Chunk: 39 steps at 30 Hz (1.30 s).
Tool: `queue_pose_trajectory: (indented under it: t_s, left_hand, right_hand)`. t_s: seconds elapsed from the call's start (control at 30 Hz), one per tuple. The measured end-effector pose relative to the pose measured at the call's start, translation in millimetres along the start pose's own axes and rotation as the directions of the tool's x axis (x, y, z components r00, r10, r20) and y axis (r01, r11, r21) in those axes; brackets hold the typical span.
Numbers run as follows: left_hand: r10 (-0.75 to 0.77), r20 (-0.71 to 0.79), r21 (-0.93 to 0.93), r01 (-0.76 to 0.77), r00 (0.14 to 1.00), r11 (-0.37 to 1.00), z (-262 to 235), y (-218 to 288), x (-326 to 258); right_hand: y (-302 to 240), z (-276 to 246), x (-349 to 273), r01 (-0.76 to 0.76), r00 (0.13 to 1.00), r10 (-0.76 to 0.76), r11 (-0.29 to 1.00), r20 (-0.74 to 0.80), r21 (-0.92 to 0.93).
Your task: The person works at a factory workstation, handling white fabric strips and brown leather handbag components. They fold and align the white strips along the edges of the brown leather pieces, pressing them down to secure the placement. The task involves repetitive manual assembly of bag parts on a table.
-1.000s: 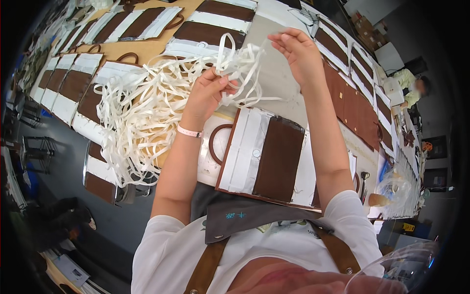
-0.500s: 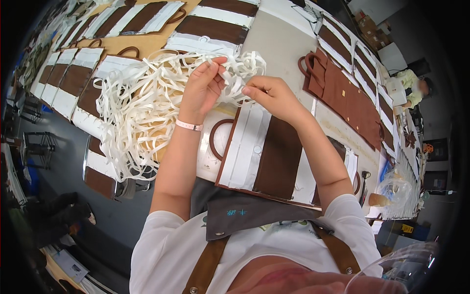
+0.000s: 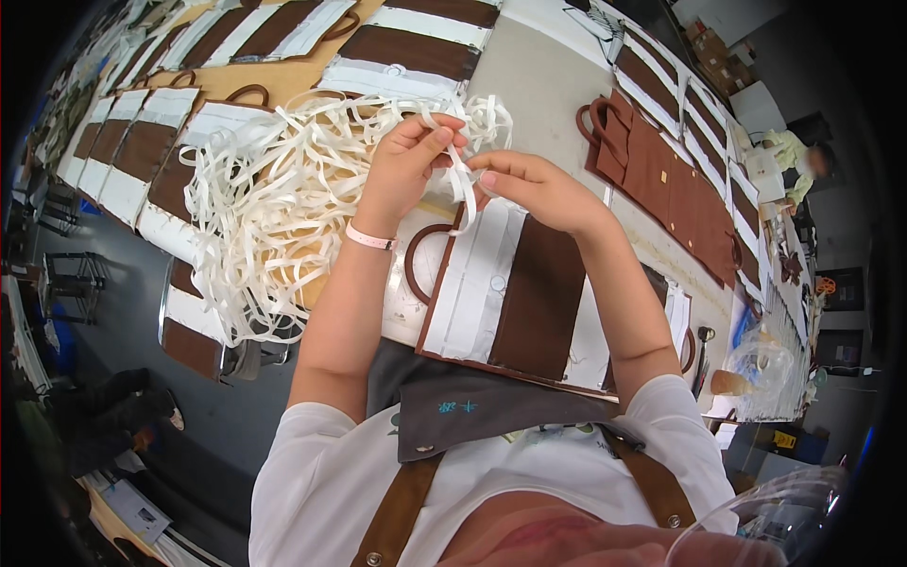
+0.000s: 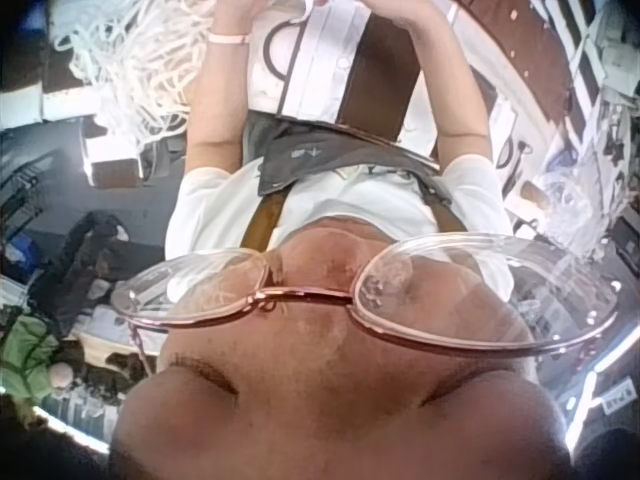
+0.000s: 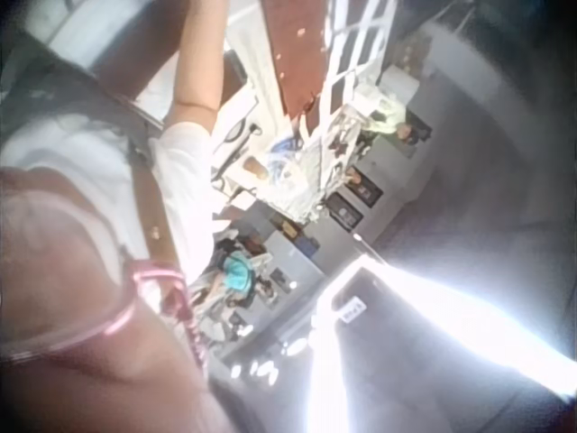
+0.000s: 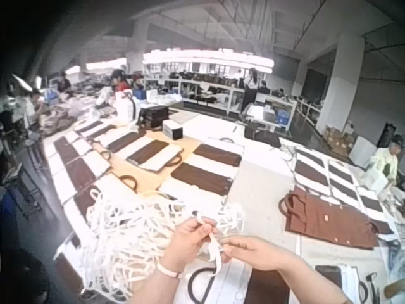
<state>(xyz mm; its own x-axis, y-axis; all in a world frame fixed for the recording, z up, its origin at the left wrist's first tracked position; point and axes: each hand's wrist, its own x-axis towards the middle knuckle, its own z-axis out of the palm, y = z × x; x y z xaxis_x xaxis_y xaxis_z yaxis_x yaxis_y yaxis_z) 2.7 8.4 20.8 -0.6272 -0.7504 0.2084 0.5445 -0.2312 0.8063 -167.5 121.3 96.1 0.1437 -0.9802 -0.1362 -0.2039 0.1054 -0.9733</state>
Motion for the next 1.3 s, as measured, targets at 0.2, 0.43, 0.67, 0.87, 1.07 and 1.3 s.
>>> queue_pose_trajectory:
  t_s: [0.2,0.43,0.67,0.87,1.07,1.3]
  left_hand:
    - [-0.033,0.072,0.245,0.014,0.997,0.969,13,2,-3]
    - [0.063,-0.288,-0.023,-0.072,0.955,0.997,-12,3,6]
    - [0.211,-0.373,-0.29,-0.33,0.904,0.899,-37,2,12]
    - [0.36,-0.589,-0.044,-0.474,0.723,0.88,-28,7,13]
    - [0.407,-0.607,0.162,-0.396,0.682,0.904,-24,2,18]
    - [0.419,-0.607,0.164,-0.409,0.675,0.898,-34,-7,19]
  right_hand:
    - [-4,5,1,-0.014,0.996,-0.01,0.967,-0.092,-0.253]
    - [-26,10,-41,0.135,0.955,-0.226,0.909,-0.194,-0.395]
    - [-15,-71,-79,0.536,0.714,-0.386,0.838,-0.584,0.103]
    - [-34,-111,-104,0.619,0.609,-0.42,0.782,-0.673,0.072]
    - [-47,-131,-117,0.651,0.535,-0.452,0.759,-0.714,0.007]
    - [-50,-138,-138,0.695,0.43,-0.41,0.719,-0.805,0.005]
